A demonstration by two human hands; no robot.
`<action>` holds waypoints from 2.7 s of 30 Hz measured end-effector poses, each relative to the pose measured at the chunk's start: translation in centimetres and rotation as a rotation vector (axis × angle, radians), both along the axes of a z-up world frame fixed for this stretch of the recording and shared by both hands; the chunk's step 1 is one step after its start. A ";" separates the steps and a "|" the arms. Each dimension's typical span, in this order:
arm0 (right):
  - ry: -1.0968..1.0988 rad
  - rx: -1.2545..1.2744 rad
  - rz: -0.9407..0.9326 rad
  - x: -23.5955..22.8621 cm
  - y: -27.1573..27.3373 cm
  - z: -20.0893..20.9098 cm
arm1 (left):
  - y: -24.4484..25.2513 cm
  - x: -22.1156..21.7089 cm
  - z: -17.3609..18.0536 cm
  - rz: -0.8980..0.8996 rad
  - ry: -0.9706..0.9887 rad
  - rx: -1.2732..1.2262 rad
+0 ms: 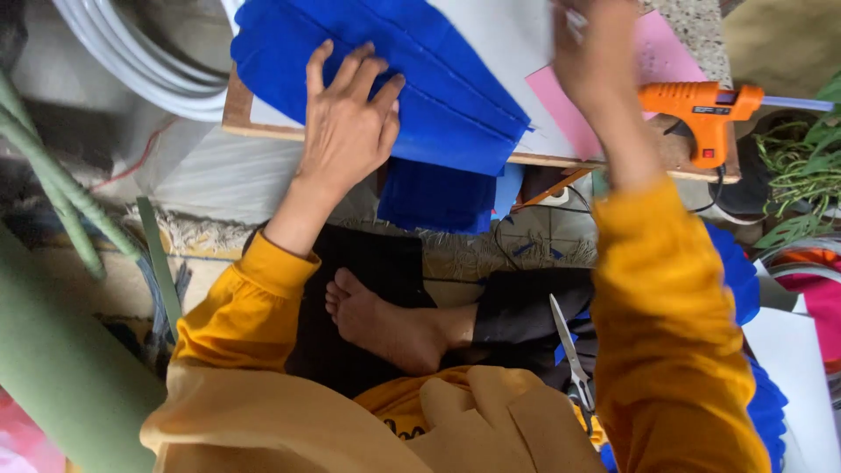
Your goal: Assembling a decorative fan by gluing blue fabric strips onto a base using a hot glue gun.
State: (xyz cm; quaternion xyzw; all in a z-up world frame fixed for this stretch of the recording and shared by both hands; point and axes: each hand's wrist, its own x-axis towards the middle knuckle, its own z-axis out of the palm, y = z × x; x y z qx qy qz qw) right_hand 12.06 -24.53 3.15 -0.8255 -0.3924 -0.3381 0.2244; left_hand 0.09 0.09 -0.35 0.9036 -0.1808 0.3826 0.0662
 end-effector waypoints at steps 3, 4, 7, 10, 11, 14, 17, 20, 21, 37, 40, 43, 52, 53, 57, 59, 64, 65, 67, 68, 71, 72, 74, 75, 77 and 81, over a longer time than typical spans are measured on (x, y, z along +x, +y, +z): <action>-0.006 -0.173 -0.248 10.2 2.2 -7.2 | -0.2 -0.2 0.5 -0.010 0.042 -0.011; 0.004 -0.310 -0.417 13.5 2.9 -9.1 | -0.3 -0.4 1.1 -0.016 0.065 -0.041; 0.005 -0.480 -0.653 14.7 5.1 -8.7 | -0.6 -0.6 1.9 -0.015 0.086 -0.062; -0.012 -0.505 -0.721 12.2 7.0 -7.0 | -0.5 -0.5 1.5 0.017 0.114 -0.055; -0.032 -0.479 -0.731 11.5 7.4 -6.7 | -0.6 -0.5 1.3 0.033 0.126 -0.048; -0.292 -0.349 -0.731 9.6 8.5 -6.0 | -1.0 -0.6 1.5 0.063 0.132 -0.033; -0.470 -0.242 -0.666 3.8 9.4 -0.9 | -1.3 -0.9 1.7 0.054 0.164 -0.058; -0.478 -0.106 -0.502 -5.0 9.0 4.6 | -1.3 -1.6 1.4 0.061 0.202 -0.087; -0.471 -0.105 -0.495 -6.9 8.4 4.5 | -1.3 -2.1 1.6 0.068 0.209 -0.086; 0.287 -0.025 -0.032 -14.0 5.0 1.9 | 0.9 -3.5 -0.2 0.264 0.084 -0.301; 0.249 -0.054 -0.029 -14.1 5.5 1.6 | 1.0 -3.6 0.4 0.244 0.080 -0.326; 0.239 -0.078 -0.030 -14.2 5.7 1.6 | 1.4 -3.3 0.6 0.217 0.060 -0.311; 0.283 -0.081 -0.046 -14.5 4.6 2.2 | 1.5 -1.7 -0.9 0.328 0.131 -0.048; 0.305 -0.069 -0.032 -14.8 3.8 2.6 | 1.4 -1.6 -0.9 0.358 0.141 -0.008; 0.197 0.044 -0.333 -15.4 -5.3 2.5 | 1.5 -1.1 -1.1 0.287 0.031 -0.024; 0.014 0.045 -0.560 -14.5 -11.1 0.7 | 1.4 -1.1 -1.2 0.298 -0.046 -0.034; 0.147 -0.036 -0.503 -10.1 -15.7 -0.6 | 0.9 -2.5 0.6 0.220 0.005 -0.059; 0.276 0.009 -0.467 -9.2 -16.5 -1.2 | 0.9 -2.6 0.8 0.210 0.009 -0.062; 0.343 0.058 -0.459 -8.4 -17.1 -2.0 | 0.8 -2.7 0.9 0.212 0.008 -0.061; 0.414 0.102 -0.449 -8.0 -17.4 -2.4 | 0.8 -2.8 0.9 0.215 0.012 -0.063; 0.449 0.154 -0.365 -7.8 -18.1 -2.3 | 0.8 -2.7 0.7 0.221 0.016 -0.063; 0.445 0.155 -0.367 -7.7 -17.9 -1.9 | 0.8 -2.7 0.7 0.218 0.013 -0.064; 0.807 0.501 -0.316 -7.5 -17.6 -0.9 | 0.7 -2.7 0.8 0.207 0.011 -0.068; 0.799 0.502 -0.322 -7.2 -17.5 -0.3 | 0.7 -2.7 0.8 0.199 0.006 -0.071; 0.930 0.628 -0.291 -6.5 -17.1 1.0 | 0.7 -2.7 0.8 0.197 0.015 -0.079; 1.007 0.719 -0.269 -4.4 -17.5 2.8 | 0.7 -2.3 -0.1 0.223 0.008 -0.097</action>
